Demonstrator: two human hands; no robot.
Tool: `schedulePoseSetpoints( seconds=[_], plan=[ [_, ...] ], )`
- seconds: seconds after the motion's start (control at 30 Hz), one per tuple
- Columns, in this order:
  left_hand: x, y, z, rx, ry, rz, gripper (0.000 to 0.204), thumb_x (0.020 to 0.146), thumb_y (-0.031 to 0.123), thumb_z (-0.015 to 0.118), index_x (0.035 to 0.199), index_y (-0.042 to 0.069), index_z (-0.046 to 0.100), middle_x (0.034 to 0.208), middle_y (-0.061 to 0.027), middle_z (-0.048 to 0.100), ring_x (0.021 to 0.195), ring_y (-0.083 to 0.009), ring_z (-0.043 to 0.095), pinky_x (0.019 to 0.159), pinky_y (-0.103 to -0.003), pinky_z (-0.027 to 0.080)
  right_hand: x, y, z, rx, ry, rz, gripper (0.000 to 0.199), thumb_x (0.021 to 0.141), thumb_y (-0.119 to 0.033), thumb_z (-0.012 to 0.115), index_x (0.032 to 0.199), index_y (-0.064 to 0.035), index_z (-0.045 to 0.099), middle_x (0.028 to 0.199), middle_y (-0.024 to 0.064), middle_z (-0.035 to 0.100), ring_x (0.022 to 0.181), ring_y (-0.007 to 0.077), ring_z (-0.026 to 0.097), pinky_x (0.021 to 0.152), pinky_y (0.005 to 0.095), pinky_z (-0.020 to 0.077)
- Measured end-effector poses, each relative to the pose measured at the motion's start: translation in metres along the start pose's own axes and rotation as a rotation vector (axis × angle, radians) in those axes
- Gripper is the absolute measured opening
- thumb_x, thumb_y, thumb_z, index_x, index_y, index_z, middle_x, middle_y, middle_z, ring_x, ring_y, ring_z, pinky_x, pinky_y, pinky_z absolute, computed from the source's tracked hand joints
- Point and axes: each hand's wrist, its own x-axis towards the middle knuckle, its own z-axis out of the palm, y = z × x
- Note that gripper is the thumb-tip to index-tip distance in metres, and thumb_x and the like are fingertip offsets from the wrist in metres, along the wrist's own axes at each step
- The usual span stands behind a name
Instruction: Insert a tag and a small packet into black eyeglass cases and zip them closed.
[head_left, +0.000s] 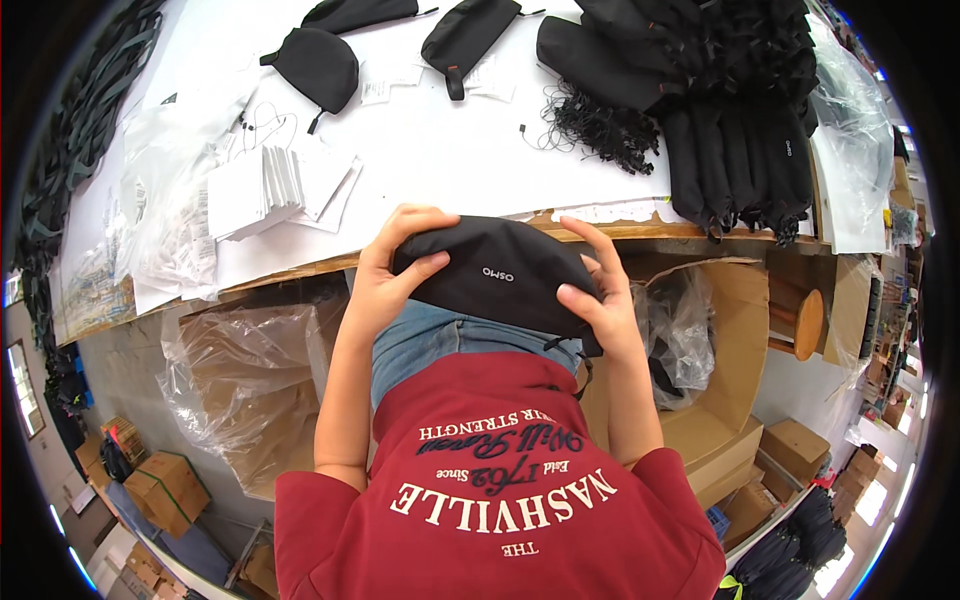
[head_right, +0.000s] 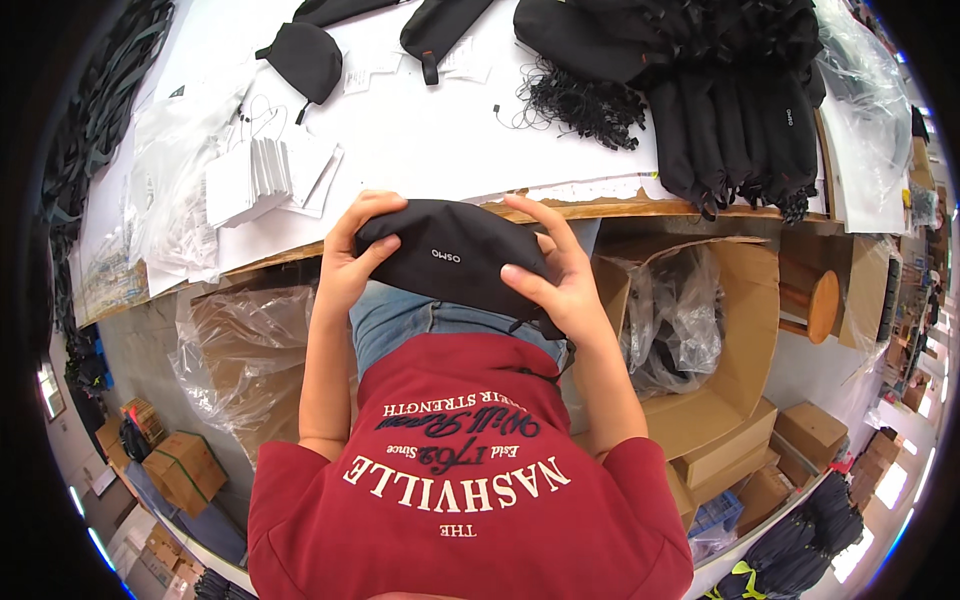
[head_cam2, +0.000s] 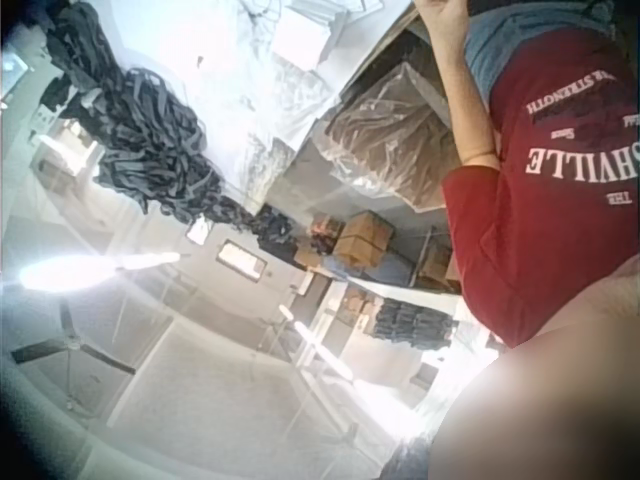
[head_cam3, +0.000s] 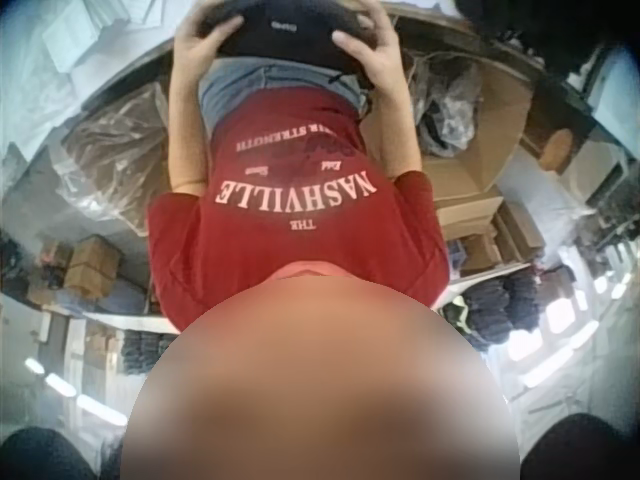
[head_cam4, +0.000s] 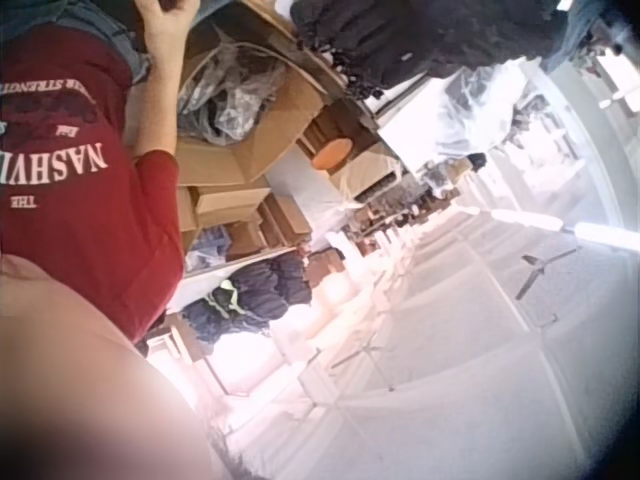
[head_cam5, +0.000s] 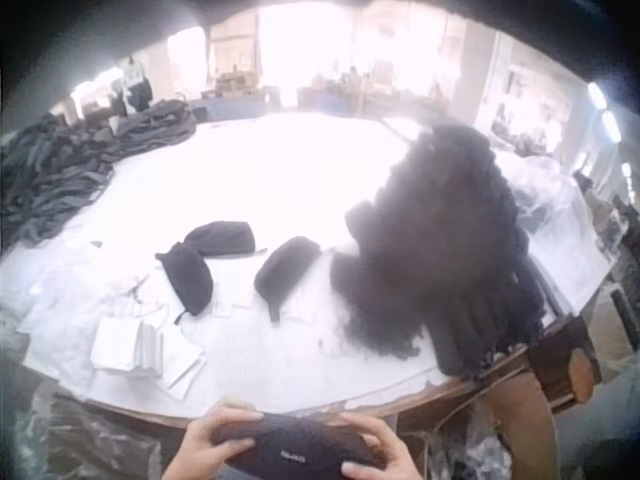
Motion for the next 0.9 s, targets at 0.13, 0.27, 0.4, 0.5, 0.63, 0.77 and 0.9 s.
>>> schedulePoseSetpoints(
  seconds=[0.13,0.27,0.4,0.5,0.63,0.77,0.9],
  plan=[
    [0.002,0.000,-0.006,0.126,-0.063,0.192,0.019,0.081,0.006,0.065,0.100,0.003,0.065,0.102,-0.0077,0.055,0.096,-0.0162,0.051,0.088,-0.027,0.038,0.004,0.003,-0.011,-0.142,0.021,-0.136,0.031,0.079,-0.002,0.066,0.110,-0.0036,0.061,0.097,0.0048,0.065,0.089,0.0107,0.058,0.082,0.0245,0.0442],
    [0.004,0.000,-0.002,0.117,-0.083,0.247,0.016,0.086,0.015,0.062,0.095,0.003,0.065,0.100,-0.0063,0.054,0.093,-0.0162,0.051,0.086,-0.026,0.037,0.007,-0.001,-0.017,-0.199,0.053,-0.208,0.017,0.078,-0.003,0.067,0.095,-0.0006,0.065,0.088,0.0022,0.065,0.084,0.0088,0.059,0.079,0.0231,0.0444],
    [0.010,0.003,0.007,0.195,-0.050,0.203,0.021,0.085,0.018,0.063,0.099,0.003,0.062,0.104,-0.0088,0.054,0.095,-0.0185,0.052,0.086,-0.028,0.039,0.005,-0.002,-0.014,-0.063,0.104,-0.100,0.013,0.082,-0.005,0.066,0.093,0.0000,0.063,0.086,0.0017,0.064,0.080,0.0067,0.057,0.075,0.0212,0.0438],
    [0.010,0.016,0.026,0.450,0.019,0.242,0.027,0.083,0.013,0.065,0.108,0.004,0.058,0.110,-0.0104,0.053,0.098,-0.0218,0.053,0.085,-0.031,0.042,0.004,0.002,-0.017,0.019,0.157,-0.032,0.010,0.084,-0.007,0.065,0.091,-0.0006,0.062,0.084,0.0015,0.064,0.078,0.0052,0.056,0.072,0.0200,0.0433],
    [0.015,0.001,0.006,0.645,0.316,0.194,0.034,0.083,0.010,0.064,0.116,0.006,0.054,0.125,-0.0133,0.049,0.103,-0.0245,0.054,0.085,-0.034,0.044,0.003,0.007,-0.019,0.058,0.248,0.000,0.009,0.086,-0.009,0.063,0.091,-0.0018,0.062,0.082,0.0003,0.063,0.073,0.0041,0.056,0.067,0.0183,0.0430],
    [0.010,0.006,-0.008,0.742,0.531,0.342,0.038,0.086,0.014,0.061,0.121,0.004,0.049,0.132,-0.0135,0.044,0.115,-0.0250,0.047,0.093,-0.037,0.039,0.001,0.009,-0.019,0.162,0.312,0.045,0.009,0.087,-0.011,0.062,0.091,-0.0030,0.062,0.081,0.0004,0.064,0.070,0.0039,0.057,0.063,0.0176,0.0440],
    [0.000,0.022,0.025,0.880,0.194,0.299,0.076,0.073,0.036,0.077,0.132,0.006,0.040,0.140,-0.0172,0.033,0.130,-0.0332,0.031,0.106,-0.043,0.025,0.007,0.014,-0.015,0.218,0.241,0.076,0.010,0.087,-0.012,0.062,0.092,-0.0027,0.062,0.082,0.0010,0.064,0.071,0.0042,0.058,0.065,0.0179,0.0449]
  ],
)
